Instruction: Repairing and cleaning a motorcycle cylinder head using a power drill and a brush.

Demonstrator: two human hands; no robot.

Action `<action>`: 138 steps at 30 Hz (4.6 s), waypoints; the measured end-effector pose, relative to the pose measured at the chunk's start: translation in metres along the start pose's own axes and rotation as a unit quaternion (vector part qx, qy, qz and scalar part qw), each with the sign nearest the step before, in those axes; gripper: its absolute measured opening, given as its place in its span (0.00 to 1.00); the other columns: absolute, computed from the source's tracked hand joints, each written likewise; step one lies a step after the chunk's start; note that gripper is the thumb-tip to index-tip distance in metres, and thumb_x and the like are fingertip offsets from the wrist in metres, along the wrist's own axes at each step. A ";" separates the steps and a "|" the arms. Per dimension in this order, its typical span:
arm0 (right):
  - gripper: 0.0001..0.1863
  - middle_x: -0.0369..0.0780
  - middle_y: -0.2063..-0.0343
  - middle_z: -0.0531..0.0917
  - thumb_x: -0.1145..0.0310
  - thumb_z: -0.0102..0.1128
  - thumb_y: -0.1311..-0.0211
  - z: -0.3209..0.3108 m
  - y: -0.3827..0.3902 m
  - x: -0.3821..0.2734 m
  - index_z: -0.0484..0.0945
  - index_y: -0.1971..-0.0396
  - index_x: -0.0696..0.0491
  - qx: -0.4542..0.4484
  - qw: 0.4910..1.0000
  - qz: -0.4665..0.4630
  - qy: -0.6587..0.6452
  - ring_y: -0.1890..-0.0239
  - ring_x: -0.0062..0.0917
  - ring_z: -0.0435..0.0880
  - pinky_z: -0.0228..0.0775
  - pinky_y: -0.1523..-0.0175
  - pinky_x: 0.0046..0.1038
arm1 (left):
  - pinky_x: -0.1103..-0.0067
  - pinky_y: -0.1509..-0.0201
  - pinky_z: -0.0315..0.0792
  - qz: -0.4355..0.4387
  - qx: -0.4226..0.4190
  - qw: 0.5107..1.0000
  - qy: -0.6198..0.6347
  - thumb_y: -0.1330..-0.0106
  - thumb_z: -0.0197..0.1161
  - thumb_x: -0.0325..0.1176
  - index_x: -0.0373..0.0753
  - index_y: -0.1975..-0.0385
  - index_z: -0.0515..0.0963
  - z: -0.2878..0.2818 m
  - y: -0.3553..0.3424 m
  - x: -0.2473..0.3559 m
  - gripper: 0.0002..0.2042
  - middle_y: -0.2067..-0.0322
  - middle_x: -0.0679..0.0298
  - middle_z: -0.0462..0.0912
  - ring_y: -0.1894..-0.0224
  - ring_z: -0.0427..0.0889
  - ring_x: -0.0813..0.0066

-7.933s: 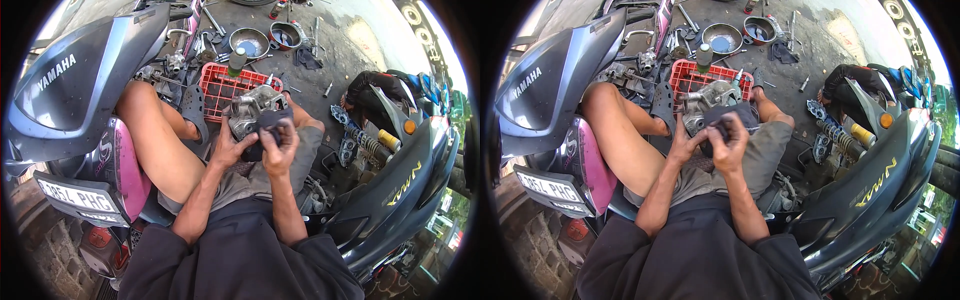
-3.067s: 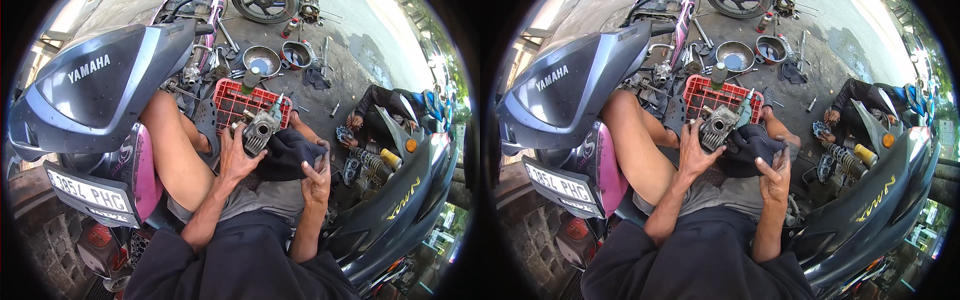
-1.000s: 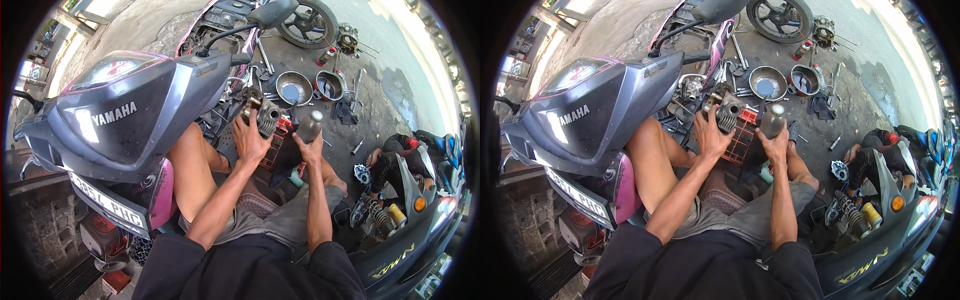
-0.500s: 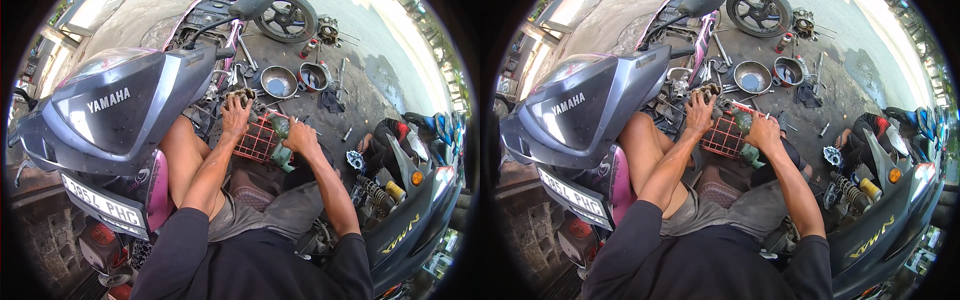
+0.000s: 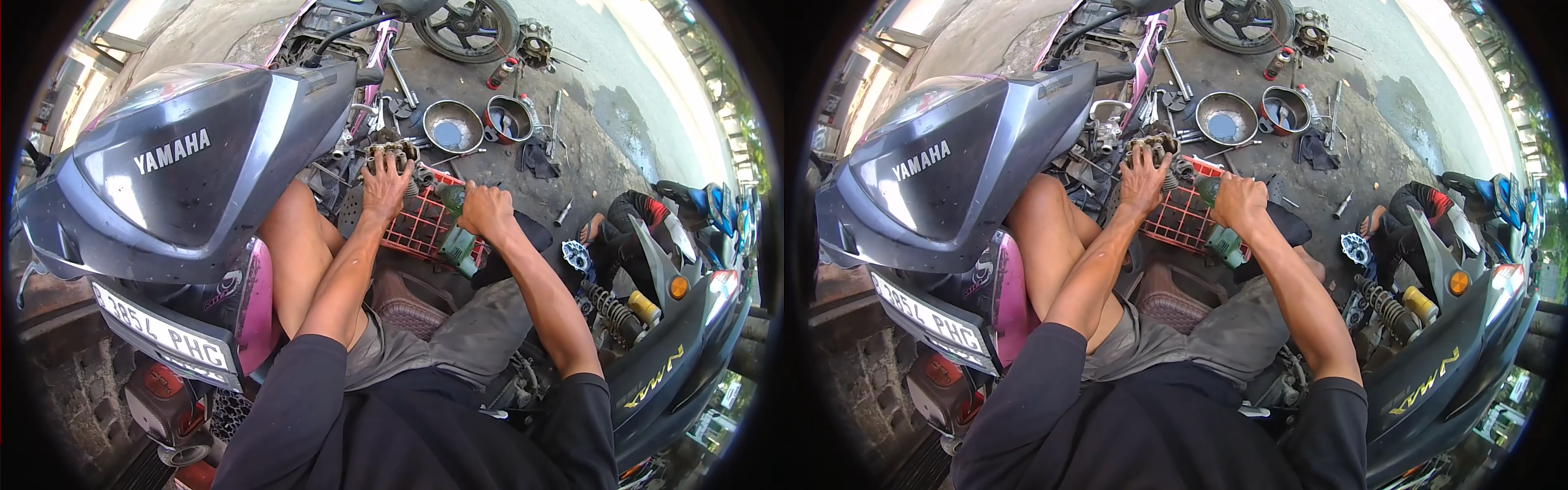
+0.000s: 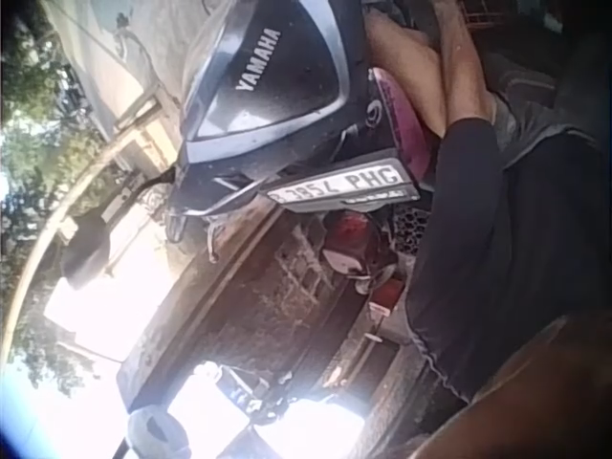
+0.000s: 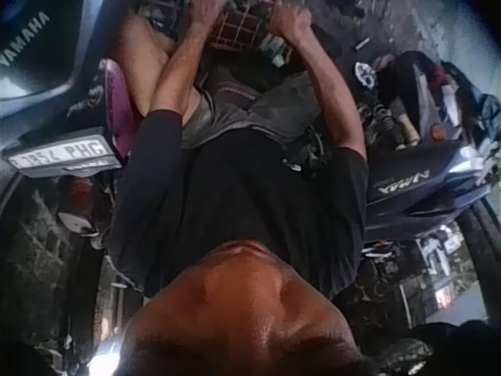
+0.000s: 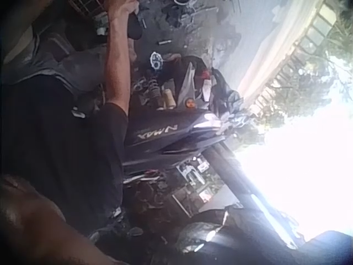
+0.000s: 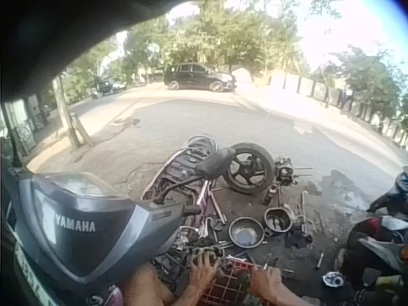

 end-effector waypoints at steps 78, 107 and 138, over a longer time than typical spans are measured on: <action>0.24 0.46 0.63 0.84 0.71 0.76 0.55 0.219 -0.050 0.007 0.79 0.57 0.65 0.044 0.563 0.243 -0.789 0.64 0.33 0.85 0.76 0.59 0.33 | 0.50 0.45 0.67 -0.338 -0.041 0.915 0.215 0.58 0.79 0.41 0.48 0.36 0.59 0.033 0.043 -0.006 0.46 0.46 0.46 0.62 0.41 0.64 0.43; 0.36 0.53 0.51 0.80 0.46 0.72 0.51 0.236 -0.429 0.020 0.76 0.50 0.58 -0.058 0.875 0.179 -0.446 0.46 0.44 0.79 0.73 0.43 0.41 | 0.60 0.40 0.63 -0.412 -0.054 0.872 0.259 0.63 0.80 0.34 0.38 0.41 0.64 0.094 0.025 0.057 0.44 0.52 0.47 0.66 0.47 0.67 0.48; 0.49 0.48 0.45 0.78 0.68 0.79 0.68 0.187 -0.318 0.041 0.66 0.38 0.55 0.139 0.744 -0.047 -0.652 0.40 0.39 0.75 0.65 0.36 0.35 | 0.60 0.39 0.61 -0.415 -0.056 0.855 0.307 0.61 0.80 0.34 0.39 0.41 0.63 0.091 0.022 0.048 0.43 0.50 0.46 0.65 0.44 0.65 0.46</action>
Point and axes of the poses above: each hand's wrist, its own y-axis away from the middle knuckle, its own z-axis out of the palm, x = y × z, the point moved 1 cm from there along -y, towards the middle knuckle
